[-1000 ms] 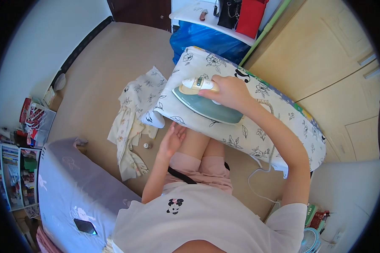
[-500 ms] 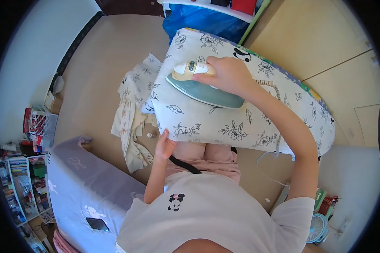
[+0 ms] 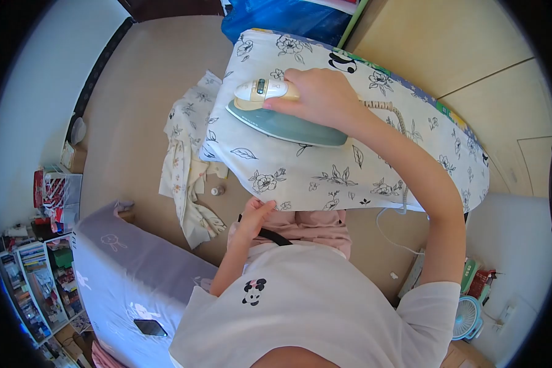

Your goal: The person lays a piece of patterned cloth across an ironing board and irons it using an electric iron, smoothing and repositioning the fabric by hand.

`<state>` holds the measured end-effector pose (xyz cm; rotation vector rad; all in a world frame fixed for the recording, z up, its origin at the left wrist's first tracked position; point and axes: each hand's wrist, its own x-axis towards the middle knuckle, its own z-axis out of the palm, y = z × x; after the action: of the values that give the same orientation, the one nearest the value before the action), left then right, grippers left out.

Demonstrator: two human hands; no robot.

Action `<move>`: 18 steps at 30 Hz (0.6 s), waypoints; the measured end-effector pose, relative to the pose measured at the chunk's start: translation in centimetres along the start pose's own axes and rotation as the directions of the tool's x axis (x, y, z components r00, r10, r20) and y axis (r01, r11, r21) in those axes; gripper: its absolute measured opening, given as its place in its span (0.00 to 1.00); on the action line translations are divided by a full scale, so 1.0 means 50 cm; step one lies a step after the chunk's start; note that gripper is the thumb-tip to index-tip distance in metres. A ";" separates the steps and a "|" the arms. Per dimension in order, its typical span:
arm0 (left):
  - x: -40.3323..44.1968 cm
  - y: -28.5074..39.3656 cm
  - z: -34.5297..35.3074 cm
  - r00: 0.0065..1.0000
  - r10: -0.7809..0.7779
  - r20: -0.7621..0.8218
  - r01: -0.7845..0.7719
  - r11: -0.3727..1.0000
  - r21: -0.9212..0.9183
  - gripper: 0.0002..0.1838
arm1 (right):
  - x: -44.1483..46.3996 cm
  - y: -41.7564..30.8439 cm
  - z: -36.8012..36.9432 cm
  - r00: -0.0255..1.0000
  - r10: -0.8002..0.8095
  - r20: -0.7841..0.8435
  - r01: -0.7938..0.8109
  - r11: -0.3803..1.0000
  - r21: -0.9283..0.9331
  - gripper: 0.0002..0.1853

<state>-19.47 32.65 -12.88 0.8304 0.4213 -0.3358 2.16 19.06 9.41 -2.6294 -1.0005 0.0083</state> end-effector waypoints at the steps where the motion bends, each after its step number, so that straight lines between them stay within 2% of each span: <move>1: 0.002 0.001 -0.007 1.000 0.002 -0.027 -0.001 1.000 0.029 0.13 | 0.000 0.000 0.000 1.000 -0.001 -0.013 0.001 1.000 -0.006 0.29; 18: 0.024 -0.006 -0.042 0.999 -0.031 0.023 0.029 0.996 0.086 0.10 | -0.002 -0.009 -0.002 1.000 0.019 -0.013 -0.019 1.000 -0.021 0.29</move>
<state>-19.04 33.93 -14.90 0.9034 0.3996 -0.3936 1.81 19.25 9.64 -2.6542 -0.9769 -0.0150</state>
